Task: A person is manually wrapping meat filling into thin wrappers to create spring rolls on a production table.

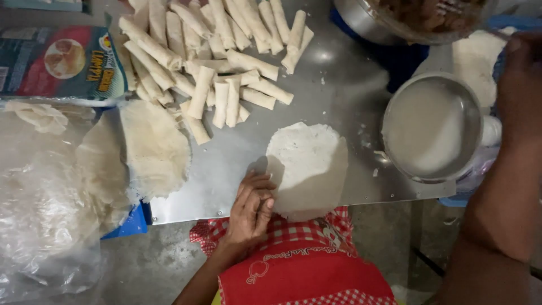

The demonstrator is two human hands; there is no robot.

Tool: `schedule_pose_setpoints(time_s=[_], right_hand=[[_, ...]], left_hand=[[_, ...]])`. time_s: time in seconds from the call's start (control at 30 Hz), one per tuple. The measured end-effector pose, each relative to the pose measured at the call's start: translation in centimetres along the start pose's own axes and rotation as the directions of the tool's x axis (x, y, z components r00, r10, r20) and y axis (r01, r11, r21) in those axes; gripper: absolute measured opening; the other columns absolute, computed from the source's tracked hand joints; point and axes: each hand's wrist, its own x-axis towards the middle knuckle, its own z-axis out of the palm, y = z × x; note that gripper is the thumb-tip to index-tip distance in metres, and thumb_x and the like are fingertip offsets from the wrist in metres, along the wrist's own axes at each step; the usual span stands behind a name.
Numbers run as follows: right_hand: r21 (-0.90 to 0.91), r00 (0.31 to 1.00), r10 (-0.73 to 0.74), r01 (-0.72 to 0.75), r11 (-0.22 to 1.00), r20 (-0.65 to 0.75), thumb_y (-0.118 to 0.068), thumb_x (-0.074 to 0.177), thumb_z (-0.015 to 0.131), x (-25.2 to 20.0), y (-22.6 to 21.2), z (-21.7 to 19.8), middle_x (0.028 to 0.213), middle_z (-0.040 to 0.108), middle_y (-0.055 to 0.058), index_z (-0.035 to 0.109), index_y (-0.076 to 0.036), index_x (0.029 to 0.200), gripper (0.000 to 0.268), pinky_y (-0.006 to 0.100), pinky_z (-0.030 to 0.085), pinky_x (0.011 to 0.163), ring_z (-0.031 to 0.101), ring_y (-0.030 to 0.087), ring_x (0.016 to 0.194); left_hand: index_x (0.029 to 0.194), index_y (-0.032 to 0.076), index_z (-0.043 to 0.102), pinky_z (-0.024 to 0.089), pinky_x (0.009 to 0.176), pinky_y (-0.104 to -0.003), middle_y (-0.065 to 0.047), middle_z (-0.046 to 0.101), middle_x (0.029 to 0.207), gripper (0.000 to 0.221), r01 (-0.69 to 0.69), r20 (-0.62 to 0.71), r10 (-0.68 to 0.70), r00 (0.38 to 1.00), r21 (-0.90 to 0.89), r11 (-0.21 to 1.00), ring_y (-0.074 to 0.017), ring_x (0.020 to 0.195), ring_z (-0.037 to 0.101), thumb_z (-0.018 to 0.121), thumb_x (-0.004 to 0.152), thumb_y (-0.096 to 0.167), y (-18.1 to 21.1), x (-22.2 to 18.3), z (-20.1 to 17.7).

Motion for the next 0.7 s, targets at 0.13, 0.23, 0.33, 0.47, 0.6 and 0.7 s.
schedule_pose_setpoints(time_s=[0.13, 0.23, 0.33, 0.47, 0.6, 0.7], right_hand=[[0.234, 0.993, 0.114, -0.108, 0.966, -0.013, 0.009, 0.133, 0.069, -4.1, -8.8, -4.1, 0.127, 0.072, 0.025, 0.073, 0.014, 0.139, 0.008, 0.043, 0.050, 0.093, 0.066, 0.033, 0.112], [-0.175, 0.995, -0.076, 0.086, 0.981, 0.064, -0.007, 0.127, 0.092, -5.7, -17.3, -7.9, 0.082, 0.063, 0.007, 0.071, -0.011, 0.089, 0.043, 0.049, 0.043, 0.102, 0.060, 0.029, 0.082], [0.266, 0.960, -0.209, 0.155, 0.951, 0.188, -0.004, 0.103, 0.076, -6.0, -24.1, -8.0, 0.084, 0.072, 0.013, 0.073, -0.001, 0.093, 0.011, 0.043, 0.050, 0.080, 0.067, 0.026, 0.077], [0.257, 0.938, -0.179, 0.103, 0.961, 0.295, -0.015, 0.077, 0.080, -11.3, -23.5, -2.3, 0.074, 0.065, -0.003, 0.073, -0.020, 0.073, 0.009, 0.035, 0.046, 0.065, 0.064, 0.023, 0.069], [0.232, 0.876, -0.101, -0.013, 0.973, 0.472, -0.017, 0.085, 0.075, -11.4, -23.4, -3.4, 0.058, 0.055, -0.003, 0.062, -0.017, 0.061, 0.027, 0.033, 0.042, 0.051, 0.061, 0.023, 0.057], [0.174, 0.854, 0.010, -0.117, 0.978, 0.520, -0.019, 0.086, 0.074, -10.8, -22.6, -6.2, 0.056, 0.056, 0.004, 0.062, -0.011, 0.062, 0.028, 0.039, 0.041, 0.050, 0.062, 0.030, 0.058]], left_hand=[[0.096, 0.003, 0.056, 0.046, 0.111, -0.055, -0.017, 0.063, 0.107, 0.023, -0.031, -0.045, 0.032, 0.998, 0.004, 0.999, -0.0339, 0.113, 0.061, 0.043, 0.108, 0.017, 0.1, 0.0, 0.1], [0.120, 0.004, 0.055, 0.047, 0.106, -0.048, -0.018, 0.058, 0.122, 0.025, -0.034, -0.023, 0.036, 0.999, 0.080, 0.996, -0.0348, 0.119, 0.055, 0.054, 0.095, 0.006, -0.5, -0.8, 0.4], [0.141, 0.004, 0.042, 0.045, 0.114, -0.053, -0.023, 0.044, 0.144, 0.066, -0.060, 0.083, 0.040, 0.996, 0.257, 0.964, -0.0357, 0.134, 0.047, 0.069, 0.093, 0.041, -2.0, -0.5, 1.7], [0.147, 0.013, 0.050, 0.026, 0.123, -0.063, -0.017, 0.049, 0.141, 0.086, -0.035, 0.195, -0.040, 0.980, 0.369, 0.929, -0.0411, 0.134, 0.046, 0.090, 0.073, 0.032, -2.8, 0.1, 3.3], [0.127, 0.013, 0.069, 0.029, 0.118, -0.059, -0.009, 0.060, 0.118, 0.061, -0.137, 0.259, 0.020, 0.966, 0.444, 0.885, -0.0326, 0.114, 0.051, 0.087, 0.071, 0.030, -2.4, 0.4, 3.6], [0.128, 0.015, 0.070, 0.030, 0.116, -0.058, -0.008, 0.062, 0.113, 0.059, -0.126, 0.231, 0.022, 0.973, 0.447, 0.885, -0.0311, 0.109, 0.052, 0.087, 0.074, 0.032, -1.9, 0.2, 3.2]])
